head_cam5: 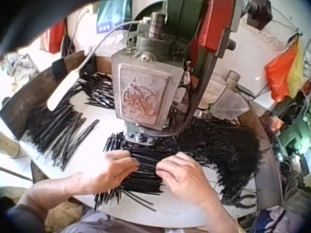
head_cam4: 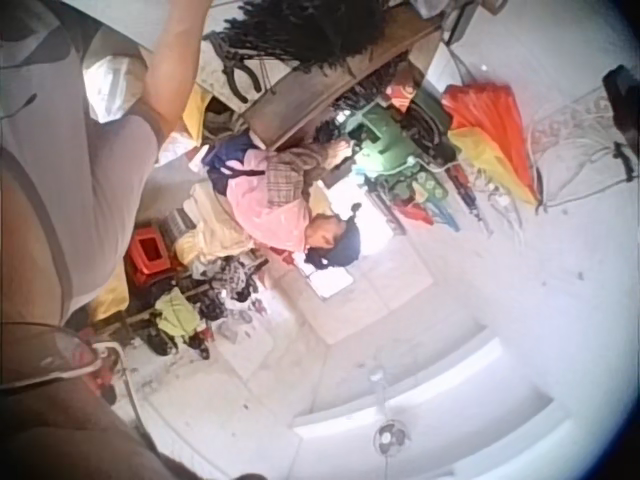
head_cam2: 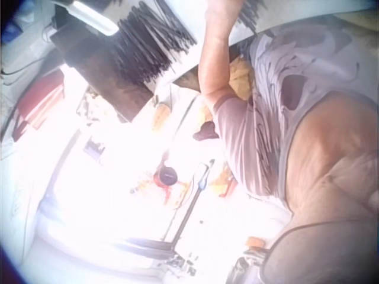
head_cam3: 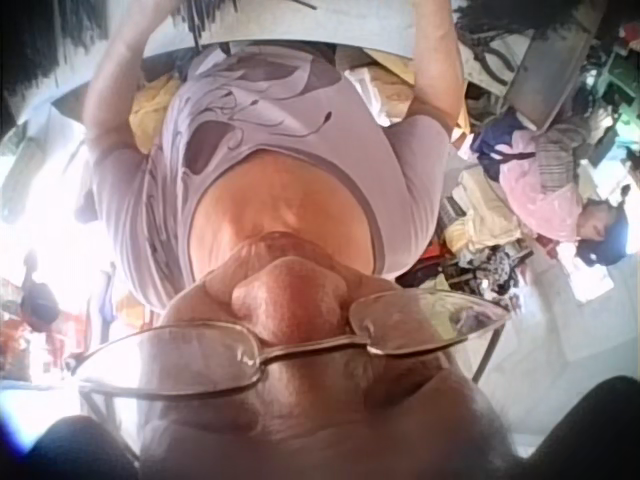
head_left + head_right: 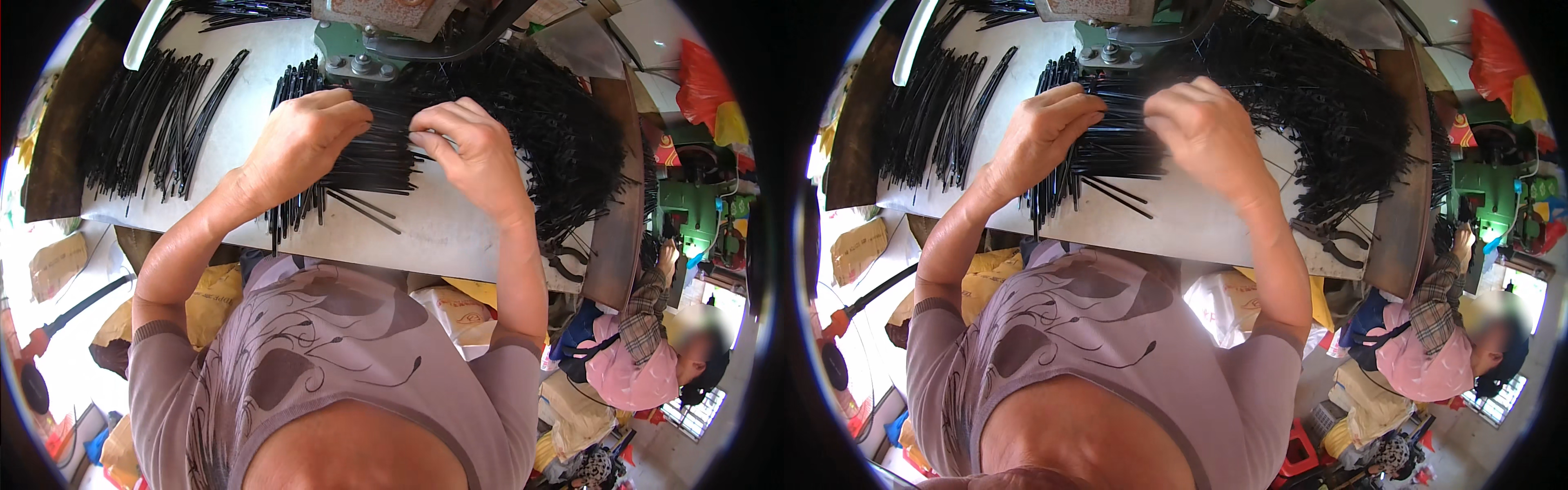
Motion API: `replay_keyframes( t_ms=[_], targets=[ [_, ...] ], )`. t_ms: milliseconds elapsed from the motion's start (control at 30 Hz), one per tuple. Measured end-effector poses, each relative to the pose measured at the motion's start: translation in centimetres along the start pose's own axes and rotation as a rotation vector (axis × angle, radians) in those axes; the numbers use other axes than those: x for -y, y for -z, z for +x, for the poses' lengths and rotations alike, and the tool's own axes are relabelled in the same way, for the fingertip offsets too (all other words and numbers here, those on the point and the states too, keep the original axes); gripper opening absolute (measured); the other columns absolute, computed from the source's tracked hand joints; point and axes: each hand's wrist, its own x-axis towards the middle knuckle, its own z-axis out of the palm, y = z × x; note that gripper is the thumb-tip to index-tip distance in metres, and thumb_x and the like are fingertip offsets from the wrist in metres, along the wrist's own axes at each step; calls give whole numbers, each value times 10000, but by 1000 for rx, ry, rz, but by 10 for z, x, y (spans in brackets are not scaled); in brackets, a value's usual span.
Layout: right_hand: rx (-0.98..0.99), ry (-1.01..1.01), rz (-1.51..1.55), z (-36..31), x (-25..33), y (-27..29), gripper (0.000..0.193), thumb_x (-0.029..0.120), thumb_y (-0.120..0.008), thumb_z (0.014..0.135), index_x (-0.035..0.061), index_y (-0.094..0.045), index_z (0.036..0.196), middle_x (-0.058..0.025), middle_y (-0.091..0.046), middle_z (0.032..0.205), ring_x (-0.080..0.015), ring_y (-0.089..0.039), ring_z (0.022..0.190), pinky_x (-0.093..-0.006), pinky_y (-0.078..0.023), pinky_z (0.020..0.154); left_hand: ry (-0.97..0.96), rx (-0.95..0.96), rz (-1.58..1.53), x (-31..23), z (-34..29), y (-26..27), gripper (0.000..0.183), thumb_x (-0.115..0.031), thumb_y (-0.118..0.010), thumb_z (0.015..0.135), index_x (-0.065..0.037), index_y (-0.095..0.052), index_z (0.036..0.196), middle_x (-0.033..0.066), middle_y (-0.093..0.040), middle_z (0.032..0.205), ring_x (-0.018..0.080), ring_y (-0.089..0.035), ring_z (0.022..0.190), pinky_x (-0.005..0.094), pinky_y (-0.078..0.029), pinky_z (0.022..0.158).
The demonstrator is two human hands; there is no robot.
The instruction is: The person attaches components onto umbrella ribs using a machine, gathers the processed ribs into a bundle, and places them into a sack on the floor.
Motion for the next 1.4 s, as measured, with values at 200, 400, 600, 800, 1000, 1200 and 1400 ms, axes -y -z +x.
replay_keyframes(
  t_ms=[200,400,600,800,1000,1200,1400],
  targets=[
    [26,-56,-47,-4,-6,5,103,95,-581,733,29,-596,810,-68,-601,715,-227,-561,627,-293,-445,606,82,-93,-93,-8,3,-14,81,-30,-563,757,11,-560,827,113,-508,717,276,-524,618,309,-429,557],
    [-73,-497,314,-24,-24,15,119,85,-584,760,0,-594,843,-20,-549,620,-63,-509,588,-199,-396,538,-163,118,179,-10,-9,-42,165,-37,-625,639,-25,-551,786,67,-462,793,225,-492,747,305,-450,602],
    [-55,-528,449,-24,-25,2,131,93,-571,783,-28,-582,832,-8,-548,610,-56,-487,563,-195,-382,510,-119,172,209,-1,-9,-46,126,-27,-602,658,-13,-527,758,79,-458,793,231,-475,758,310,-440,625],
    [-20,-656,676,1,-25,-17,151,132,-588,792,-2,-591,862,-4,-518,597,-19,-383,476,-158,-294,426,157,-83,-15,-1,-4,-20,94,6,-573,718,-5,-510,786,138,-502,763,303,-526,702,348,-431,612],
    [9,-574,773,34,-26,-42,121,104,-607,765,-10,-587,800,-3,-511,580,-28,-391,470,-168,-295,426,296,-203,97,35,0,-2,133,-18,-538,760,11,-555,888,148,-540,780,304,-541,712,325,-428,640],
    [-41,-637,925,45,-29,-49,119,96,-595,774,-18,-576,805,19,-475,576,-29,-382,472,-165,-286,414,341,-229,54,47,12,-11,149,-28,-541,754,13,-587,890,146,-554,792,295,-556,724,317,-430,661],
    [-55,-635,955,48,-24,-52,126,102,-586,785,-17,-579,827,31,-452,575,-13,-356,469,-149,-255,391,312,-257,24,51,14,-13,154,-31,-550,750,15,-593,890,151,-570,790,295,-568,729,311,-437,659]
  ],
)
